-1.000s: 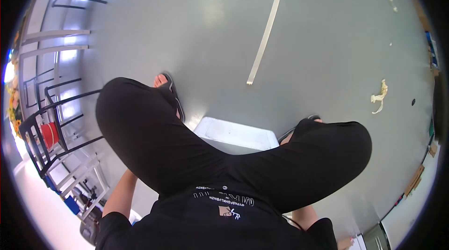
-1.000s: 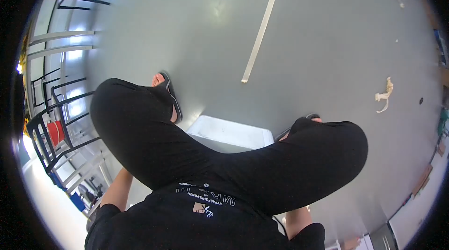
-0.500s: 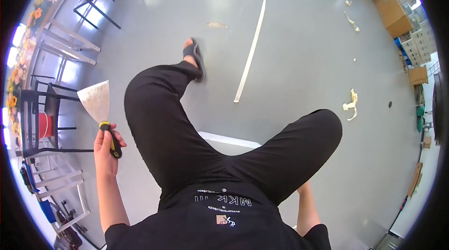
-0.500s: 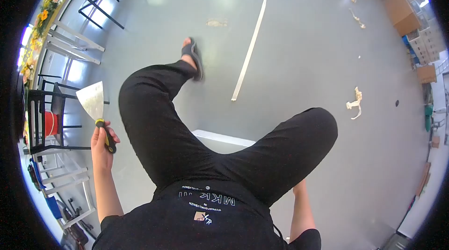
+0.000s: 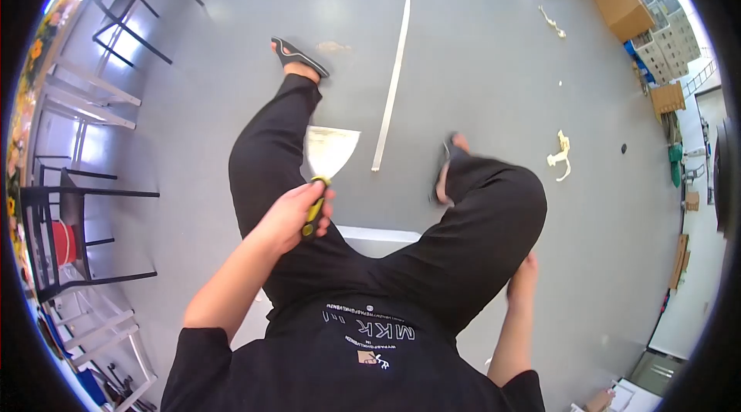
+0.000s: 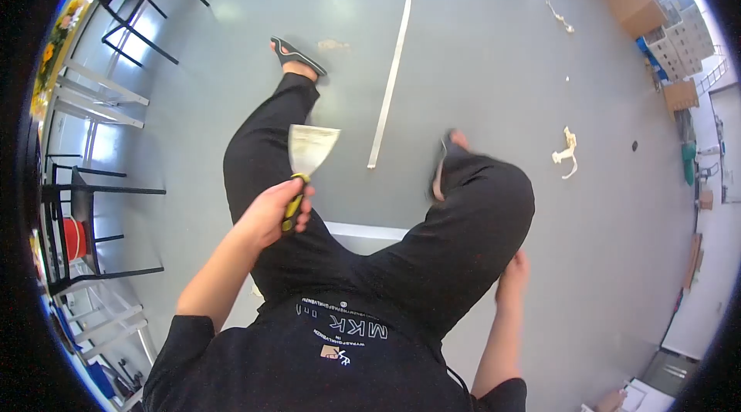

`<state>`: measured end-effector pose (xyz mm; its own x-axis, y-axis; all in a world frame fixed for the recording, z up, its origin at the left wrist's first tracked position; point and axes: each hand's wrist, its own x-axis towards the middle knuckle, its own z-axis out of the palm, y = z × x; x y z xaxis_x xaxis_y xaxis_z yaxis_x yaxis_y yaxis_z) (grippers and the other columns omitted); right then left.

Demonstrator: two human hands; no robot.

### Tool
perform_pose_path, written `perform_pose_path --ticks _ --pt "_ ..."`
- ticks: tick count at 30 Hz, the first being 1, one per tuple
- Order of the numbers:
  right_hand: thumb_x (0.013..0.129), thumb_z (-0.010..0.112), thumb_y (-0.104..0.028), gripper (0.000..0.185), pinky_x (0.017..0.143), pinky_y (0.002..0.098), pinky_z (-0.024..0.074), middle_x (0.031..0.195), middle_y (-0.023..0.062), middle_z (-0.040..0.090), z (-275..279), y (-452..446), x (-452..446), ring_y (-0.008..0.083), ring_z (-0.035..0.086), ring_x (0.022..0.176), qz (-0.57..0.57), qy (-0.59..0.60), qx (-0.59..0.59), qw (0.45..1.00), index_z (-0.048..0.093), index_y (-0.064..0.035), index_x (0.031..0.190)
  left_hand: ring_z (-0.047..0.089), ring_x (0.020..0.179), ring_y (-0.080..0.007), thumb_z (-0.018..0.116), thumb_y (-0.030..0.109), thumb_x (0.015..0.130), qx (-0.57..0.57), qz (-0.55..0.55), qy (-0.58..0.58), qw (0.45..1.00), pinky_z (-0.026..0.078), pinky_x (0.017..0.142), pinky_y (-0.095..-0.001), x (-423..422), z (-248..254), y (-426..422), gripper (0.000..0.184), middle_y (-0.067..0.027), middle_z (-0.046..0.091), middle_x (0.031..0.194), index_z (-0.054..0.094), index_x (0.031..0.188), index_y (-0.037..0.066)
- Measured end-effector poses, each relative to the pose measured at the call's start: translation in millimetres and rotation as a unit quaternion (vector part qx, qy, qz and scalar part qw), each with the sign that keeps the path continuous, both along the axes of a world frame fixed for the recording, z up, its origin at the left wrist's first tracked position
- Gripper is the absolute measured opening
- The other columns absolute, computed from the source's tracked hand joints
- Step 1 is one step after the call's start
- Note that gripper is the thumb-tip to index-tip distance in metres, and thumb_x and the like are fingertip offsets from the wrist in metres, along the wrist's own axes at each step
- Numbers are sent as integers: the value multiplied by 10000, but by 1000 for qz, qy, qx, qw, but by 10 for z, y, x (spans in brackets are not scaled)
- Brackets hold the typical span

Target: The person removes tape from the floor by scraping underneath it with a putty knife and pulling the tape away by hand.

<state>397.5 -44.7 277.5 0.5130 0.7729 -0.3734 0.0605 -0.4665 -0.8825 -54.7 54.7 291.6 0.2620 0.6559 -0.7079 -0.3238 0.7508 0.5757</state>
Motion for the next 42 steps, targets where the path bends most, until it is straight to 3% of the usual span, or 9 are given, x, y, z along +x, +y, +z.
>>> perform_pose_path --ticks 6,8,10,12,18,22,24,29,42 --pt "900 482 -102 290 785 259 429 926 29 599 914 1310 -156 112 527 841 91 -203 53 973 621 -7 1137 522 608 -141 439 331 1018 -188 -28 31 981 480 524 -303 749 -1232 296 307 -20 527 744 550 1035 46" --pt "919 498 -176 329 844 278 442 1015 64 619 676 1938 -20 131 552 931 315 -121 36 940 614 12 1162 536 615 -168 433 322 1009 -252 -44 43 966 503 527 -327 1014 -1642 399 279 -44 522 752 521 966 61" --pt "929 517 -207 354 950 308 428 1097 90 642 378 2271 -148 159 568 1066 311 203 -20 928 622 18 1182 534 605 -176 423 332 1008 -297 -44 40 953 504 524 -336 1126 -1919 395 293 -45 518 740 512 944 60" --pt "931 533 -222 376 957 310 431 1116 94 640 16 2428 -447 174 572 1071 291 322 -114 894 609 12 1216 535 603 -175 406 349 1013 -317 -77 71 943 505 528 -340 1186 -2150 351 314 -45 519 736 510 943 61" --pt "957 513 -202 340 931 272 427 1074 83 643 -1948 2282 -505 161 581 1040 315 418 -215 824 600 18 1200 536 645 -174 401 369 1020 -371 -85 101 919 505 566 -342 1234 -2398 338 333 -49 522 784 504 998 53" --pt "937 542 -113 192 783 250 456 886 50 650 -2786 2003 -529 110 599 835 324 157 -148 921 623 19 1051 552 691 -185 381 385 1027 -399 -109 135 900 531 609 -357 1217 -2454 354 356 -60 534 833 502 1021 51" --pt "906 576 -143 139 670 303 478 730 67 631 -2872 2004 -584 170 615 683 303 37 -129 944 634 -19 929 565 723 -193 370 406 1031 -413 -130 141 890 542 632 -364 1170 -2502 334 380 -71 536 857 497 1039 48" --pt "841 616 -232 177 638 406 492 702 106 637 -2805 2137 -814 312 636 687 392 -268 -45 879 601 -71 770 573 727 -197 352 428 1035 -401 -152 134 894 531 642 -362 1160 -2528 291 404 -81 535 853 490 1059 49" --pt "833 598 -255 238 583 468 451 669 100 615 -3039 2137 -937 329 611 655 366 -411 10 835 550 -76 685 504 621 -156 347 456 1032 -341 -121 167 917 479 547 -328 1310 -2500 331 416 -33 492 770 475 956 68"
